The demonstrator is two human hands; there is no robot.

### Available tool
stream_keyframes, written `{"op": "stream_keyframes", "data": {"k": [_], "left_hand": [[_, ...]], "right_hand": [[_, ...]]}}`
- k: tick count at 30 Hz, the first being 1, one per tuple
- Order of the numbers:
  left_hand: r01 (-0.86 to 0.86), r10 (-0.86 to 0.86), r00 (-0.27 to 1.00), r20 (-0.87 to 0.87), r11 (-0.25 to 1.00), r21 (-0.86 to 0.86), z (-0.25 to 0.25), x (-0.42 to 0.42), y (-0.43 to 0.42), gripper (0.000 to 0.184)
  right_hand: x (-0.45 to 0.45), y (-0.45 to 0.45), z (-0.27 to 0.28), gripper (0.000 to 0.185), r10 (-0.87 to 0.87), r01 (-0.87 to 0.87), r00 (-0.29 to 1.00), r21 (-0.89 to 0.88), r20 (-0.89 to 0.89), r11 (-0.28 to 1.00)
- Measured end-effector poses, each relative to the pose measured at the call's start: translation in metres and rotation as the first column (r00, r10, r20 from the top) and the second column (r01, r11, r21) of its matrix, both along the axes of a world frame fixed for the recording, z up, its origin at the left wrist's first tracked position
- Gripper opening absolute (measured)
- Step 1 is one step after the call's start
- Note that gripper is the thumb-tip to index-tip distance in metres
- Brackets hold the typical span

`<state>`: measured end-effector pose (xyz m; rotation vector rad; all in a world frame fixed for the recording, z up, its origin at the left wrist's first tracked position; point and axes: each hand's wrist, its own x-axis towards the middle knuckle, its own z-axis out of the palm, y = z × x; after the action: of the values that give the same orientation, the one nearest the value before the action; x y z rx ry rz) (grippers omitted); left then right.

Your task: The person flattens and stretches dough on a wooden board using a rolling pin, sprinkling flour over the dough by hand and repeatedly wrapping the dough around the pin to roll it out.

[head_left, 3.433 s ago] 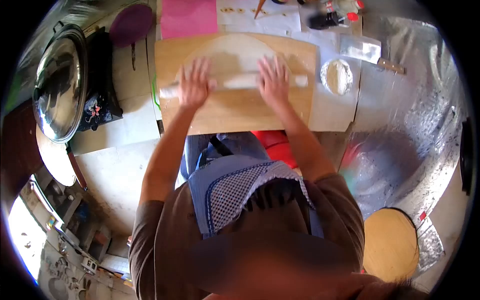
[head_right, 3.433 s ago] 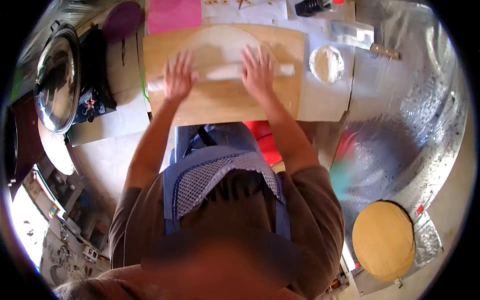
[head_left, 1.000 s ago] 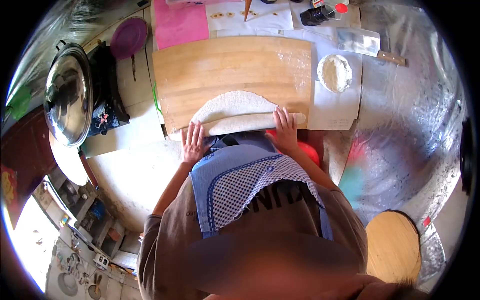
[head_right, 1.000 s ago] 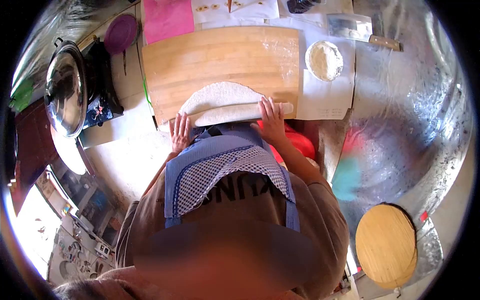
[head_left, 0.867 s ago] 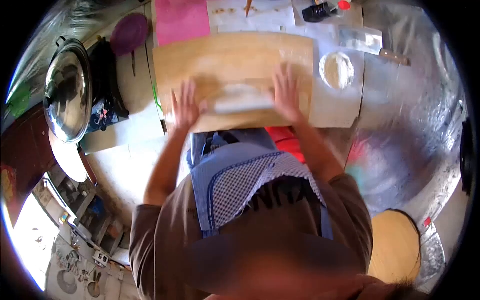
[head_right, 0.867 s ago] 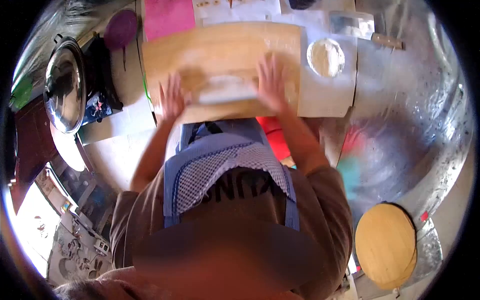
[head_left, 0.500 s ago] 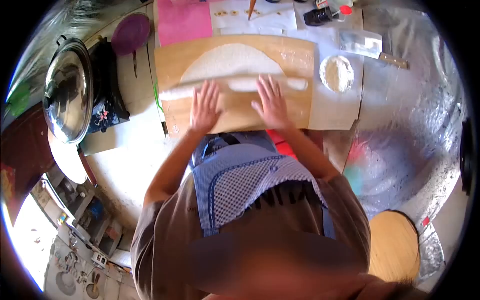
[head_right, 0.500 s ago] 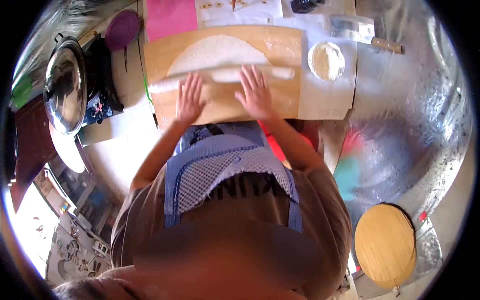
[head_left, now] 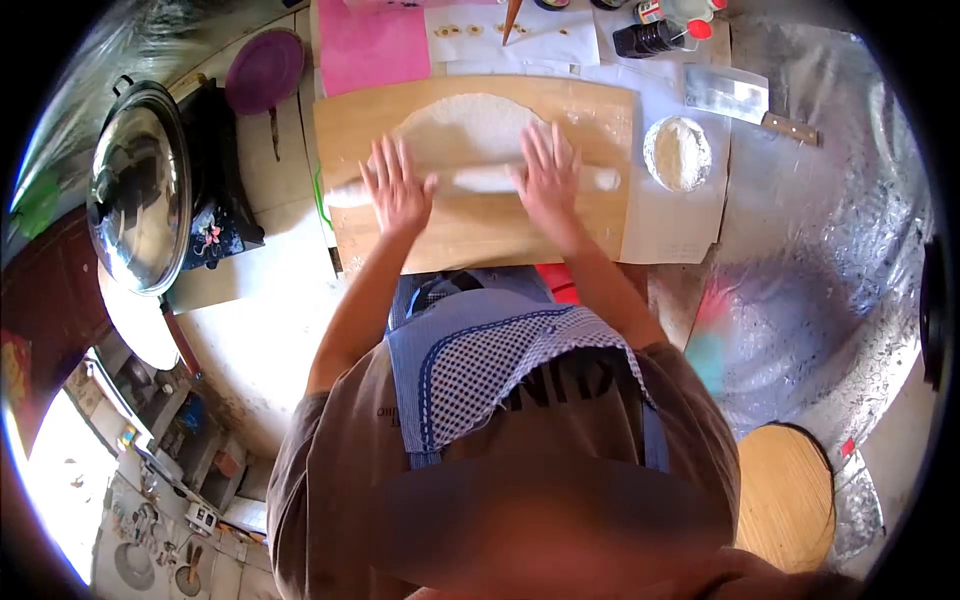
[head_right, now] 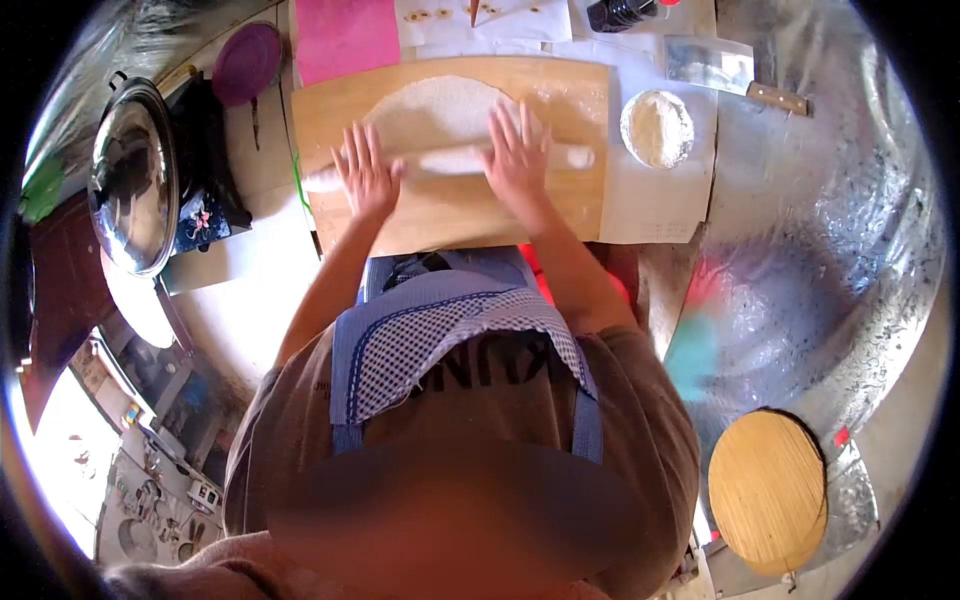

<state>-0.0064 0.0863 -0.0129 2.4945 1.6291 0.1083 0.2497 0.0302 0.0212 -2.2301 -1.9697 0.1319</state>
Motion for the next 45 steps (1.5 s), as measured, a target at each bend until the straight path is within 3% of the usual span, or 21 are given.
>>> {"op": "stream_keyframes", "data": {"k": [2, 4, 6, 8, 10, 11, 14, 17, 22, 23, 25, 28, 30, 32, 34, 35, 39, 40, 42, 44, 45], "left_hand": [[0.071, -0.064, 0.996, 0.068, 0.991, -0.116, 0.013, -0.027, -0.045, 0.085], [0.127, -0.136, 0.990, -0.037, 0.975, -0.182, 0.015, -0.050, -0.067, 0.085], [0.200, -0.196, 0.978, 0.072, 0.978, -0.057, -0.001, -0.057, -0.050, 0.085], [0.168, -0.168, 0.985, -0.029, 0.986, 0.001, 0.002, -0.042, 0.007, 0.082], [0.118, -0.159, 0.967, 0.199, 0.972, 0.204, -0.020, -0.032, 0.067, 0.083], [0.002, -0.021, 0.974, 0.225, 0.996, 0.086, -0.002, -0.019, 0.089, 0.084], [0.002, -0.015, 0.988, 0.154, 0.996, 0.085, 0.003, -0.024, 0.094, 0.086], [0.053, -0.053, 0.998, -0.019, 0.998, -0.022, 0.012, -0.053, 0.032, 0.078], [0.097, -0.100, 0.992, 0.079, 0.994, 0.044, 0.006, -0.083, -0.006, 0.073], [0.107, -0.117, 0.987, 0.109, 0.990, 0.097, 0.006, -0.079, 0.004, 0.073], [0.056, -0.033, 0.975, -0.220, 0.993, 0.100, -0.004, -0.061, 0.059, 0.071], [0.018, 0.009, 0.995, -0.099, 0.965, 0.262, 0.010, -0.028, 0.122, 0.065], [0.296, -0.296, 0.955, -0.006, 0.955, 0.001, 0.021, -0.021, 0.117, 0.061], [0.364, -0.369, 0.923, 0.111, 0.929, 0.069, 0.021, -0.020, 0.087, 0.055], [0.310, -0.315, 0.948, 0.036, 0.945, 0.100, 0.003, -0.023, 0.071, 0.053], [0.298, -0.316, 0.947, 0.057, 0.931, 0.210, -0.003, -0.026, 0.061, 0.048], [0.278, -0.278, 0.958, -0.074, 0.961, -0.005, -0.017, -0.069, -0.048, 0.042], [0.326, -0.324, 0.940, -0.109, 0.945, 0.002, -0.025, -0.087, -0.087, 0.044], [0.326, -0.307, 0.941, 0.143, 0.934, -0.145, 0.001, -0.098, -0.136, 0.075], [0.321, -0.288, 0.937, 0.198, 0.934, -0.159, -0.001, -0.098, -0.139, 0.086], [0.301, -0.296, 0.954, 0.058, 0.939, -0.165, 0.014, -0.083, -0.115, 0.086]], "right_hand": [[-0.005, -0.070, -0.007, 0.057, 0.064, -0.067, 0.996, -0.068, -0.056, 0.995], [0.002, -0.088, -0.006, 0.055, 0.094, -0.097, 0.993, -0.056, -0.066, 0.994], [0.008, -0.081, -0.003, 0.056, 0.126, -0.130, 0.989, -0.054, -0.072, 0.990], [0.027, -0.029, 0.001, 0.060, 0.086, -0.087, 0.996, -0.037, -0.034, 0.996], [0.054, 0.030, -0.018, 0.063, -0.010, 0.011, 0.999, 0.038, -0.035, 0.999], [0.067, 0.049, -0.029, 0.063, -0.064, 0.068, 0.997, 0.102, -0.037, 0.992], [0.073, 0.051, -0.029, 0.067, -0.196, 0.194, 0.980, 0.054, 0.033, 0.979], [0.052, -0.023, -0.015, 0.060, -0.160, 0.159, 0.987, 0.034, 0.031, 0.987], [0.044, -0.086, -0.010, 0.052, -0.066, 0.066, 0.998, 0.013, -0.019, 0.998], [0.052, -0.070, -0.016, 0.054, -0.054, 0.051, 0.991, 0.025, 0.120, 0.998], [0.074, -0.009, -0.020, 0.060, -0.171, 0.163, 0.977, 0.068, 0.124, 0.984], [0.107, 0.063, -0.022, 0.067, -0.203, 0.167, 0.967, 0.214, 0.157, 0.963], [0.094, 0.069, -0.007, 0.070, 0.123, -0.099, 0.973, 0.126, -0.195, 0.987], [0.074, 0.040, -0.006, 0.068, 0.209, -0.186, 0.967, 0.155, -0.144, 0.970], [0.066, 0.017, -0.017, 0.063, 0.200, -0.197, 0.979, -0.075, 0.047, 0.978], [0.061, 0.007, -0.022, 0.060, 0.187, -0.192, 0.977, 0.033, 0.099, 0.981], [0.030, -0.099, -0.035, 0.060, 0.187, -0.196, 0.971, 0.049, 0.148, 0.979], [0.016, -0.141, -0.035, 0.061, 0.177, -0.175, 0.977, -0.029, 0.121, 0.984], [0.003, -0.172, -0.021, 0.062, 0.171, -0.162, 0.981, -0.098, 0.096, 0.982], [-0.008, -0.172, 0.008, 0.066, 0.115, -0.131, 0.987, -0.150, -0.111, 0.980], [-0.003, -0.154, 0.001, 0.071, 0.104, -0.126, 0.987, -0.189, -0.121, 0.974]]}}
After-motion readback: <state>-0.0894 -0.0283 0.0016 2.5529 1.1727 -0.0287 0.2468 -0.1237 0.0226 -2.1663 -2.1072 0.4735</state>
